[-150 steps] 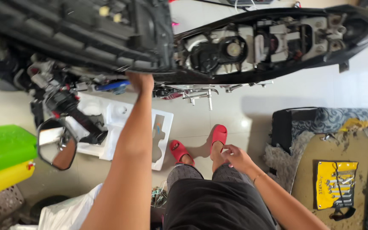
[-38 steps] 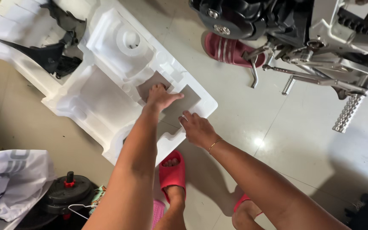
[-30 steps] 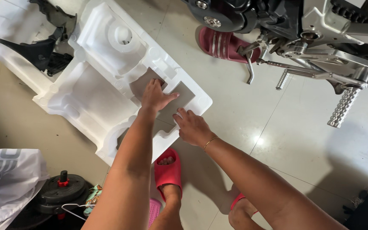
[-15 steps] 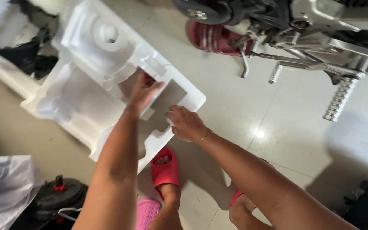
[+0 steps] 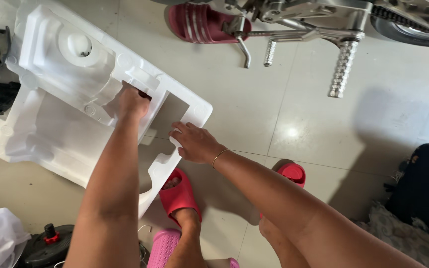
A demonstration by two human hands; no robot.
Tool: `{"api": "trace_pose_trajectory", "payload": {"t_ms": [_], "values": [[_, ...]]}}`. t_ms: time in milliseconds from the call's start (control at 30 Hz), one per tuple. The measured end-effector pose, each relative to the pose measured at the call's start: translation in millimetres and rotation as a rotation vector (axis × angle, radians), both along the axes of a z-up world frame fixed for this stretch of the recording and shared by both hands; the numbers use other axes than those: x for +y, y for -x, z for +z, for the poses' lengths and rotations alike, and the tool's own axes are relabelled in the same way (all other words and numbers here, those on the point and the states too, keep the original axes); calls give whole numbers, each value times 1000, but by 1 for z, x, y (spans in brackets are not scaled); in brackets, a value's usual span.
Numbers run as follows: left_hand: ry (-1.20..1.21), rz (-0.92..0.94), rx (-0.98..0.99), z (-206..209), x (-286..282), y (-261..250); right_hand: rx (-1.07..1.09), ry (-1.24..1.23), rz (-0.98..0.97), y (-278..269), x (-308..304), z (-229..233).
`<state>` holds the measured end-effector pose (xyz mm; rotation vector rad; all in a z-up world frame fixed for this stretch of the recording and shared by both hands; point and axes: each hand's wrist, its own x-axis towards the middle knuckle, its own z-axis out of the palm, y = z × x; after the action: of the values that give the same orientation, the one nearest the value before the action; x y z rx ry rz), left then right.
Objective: The person assembles a motorcycle by placing a black plastic cover over the engine area, securing the seat, and tightening bolts on the side panels and engine casing using a wrench.
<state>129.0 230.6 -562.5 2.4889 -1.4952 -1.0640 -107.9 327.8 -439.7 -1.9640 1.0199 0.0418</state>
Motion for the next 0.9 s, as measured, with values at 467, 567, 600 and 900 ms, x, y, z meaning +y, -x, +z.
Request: {"api": "trace_pose_trajectory", "payload": {"t_ms": [467,567,600,900], "values": [[477,-372,-231,211,108,98,-161,-326,-743,78,41,118],[432,-361,191,292,151,185,-251,-367,-948,129,50,176],[345,-312,251,318,159,217,-249,-487,-1000,149,57,197],[249,-556,522,540,162,461,-539,-530,-1298,370,135,388]]}}
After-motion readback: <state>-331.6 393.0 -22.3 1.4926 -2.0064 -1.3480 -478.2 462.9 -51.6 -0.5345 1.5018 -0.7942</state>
